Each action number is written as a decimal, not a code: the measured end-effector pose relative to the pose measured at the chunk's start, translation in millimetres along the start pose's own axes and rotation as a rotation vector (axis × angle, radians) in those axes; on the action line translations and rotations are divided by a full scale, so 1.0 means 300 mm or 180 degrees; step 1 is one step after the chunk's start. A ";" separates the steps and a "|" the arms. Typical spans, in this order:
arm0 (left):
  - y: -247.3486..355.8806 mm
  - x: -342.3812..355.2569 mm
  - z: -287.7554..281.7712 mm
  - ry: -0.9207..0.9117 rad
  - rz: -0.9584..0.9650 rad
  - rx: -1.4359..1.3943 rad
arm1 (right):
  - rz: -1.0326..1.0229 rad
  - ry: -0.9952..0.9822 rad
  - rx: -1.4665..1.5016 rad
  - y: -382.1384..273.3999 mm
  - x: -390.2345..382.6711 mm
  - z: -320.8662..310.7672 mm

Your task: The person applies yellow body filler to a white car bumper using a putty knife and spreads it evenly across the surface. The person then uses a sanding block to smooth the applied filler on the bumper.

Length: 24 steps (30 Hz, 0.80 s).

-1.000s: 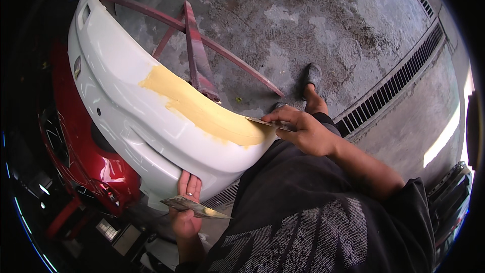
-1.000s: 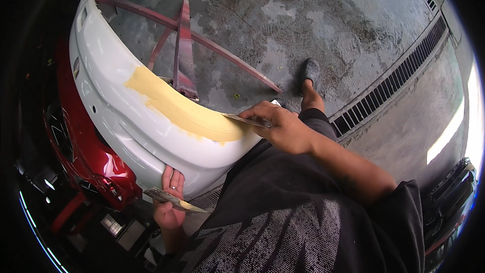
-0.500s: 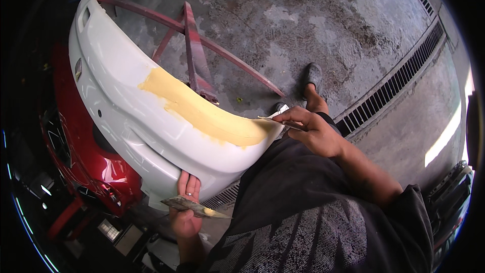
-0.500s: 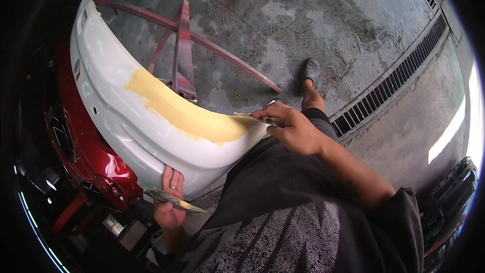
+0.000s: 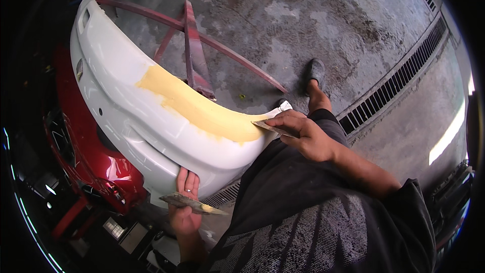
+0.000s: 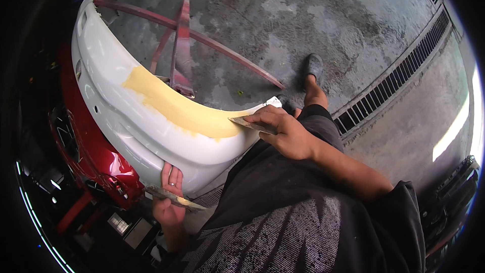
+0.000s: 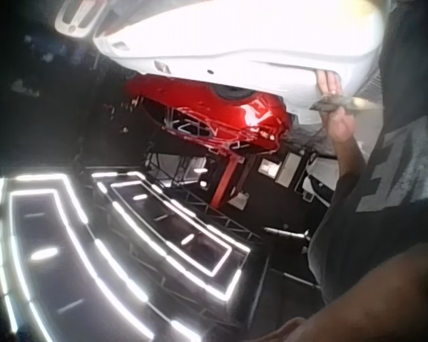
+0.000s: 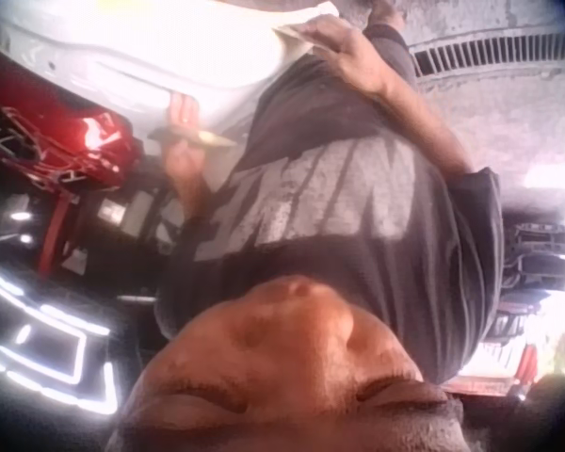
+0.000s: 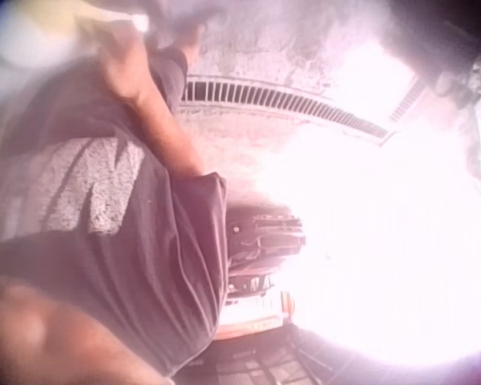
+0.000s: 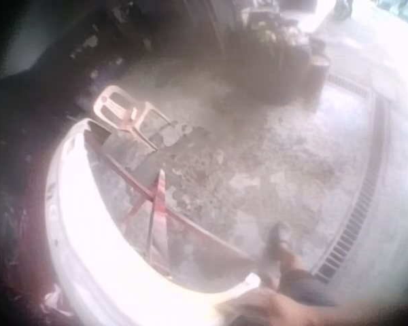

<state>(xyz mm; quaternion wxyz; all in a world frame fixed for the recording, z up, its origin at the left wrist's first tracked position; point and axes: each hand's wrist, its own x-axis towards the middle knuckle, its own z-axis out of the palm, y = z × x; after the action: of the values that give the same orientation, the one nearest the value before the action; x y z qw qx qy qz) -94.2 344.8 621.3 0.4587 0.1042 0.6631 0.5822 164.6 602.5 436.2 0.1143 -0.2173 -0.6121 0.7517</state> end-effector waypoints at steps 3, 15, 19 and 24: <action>0.000 -0.008 -0.003 -0.0002 0.0061 -0.0026 | 0.0042 -0.0072 -0.0164 -0.074 -0.094 0.007; 0.097 -0.204 0.051 0.0002 0.0116 -0.0433 | -0.0548 0.0685 -0.0420 -0.391 -0.358 -0.015; -0.009 -0.165 0.295 -0.0423 -0.0653 -0.1596 | -0.2569 0.0323 -0.1639 -0.586 -0.372 0.117; -0.027 -0.134 0.569 -0.1400 -0.1115 -0.2361 | -0.2918 -0.0093 -0.2766 -0.635 -0.413 0.066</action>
<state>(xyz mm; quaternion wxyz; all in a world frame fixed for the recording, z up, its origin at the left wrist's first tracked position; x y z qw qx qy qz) 56.0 431.0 650.7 0.6862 -0.0596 0.3047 0.6579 246.3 573.7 647.2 0.3177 0.0507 -0.8939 0.3120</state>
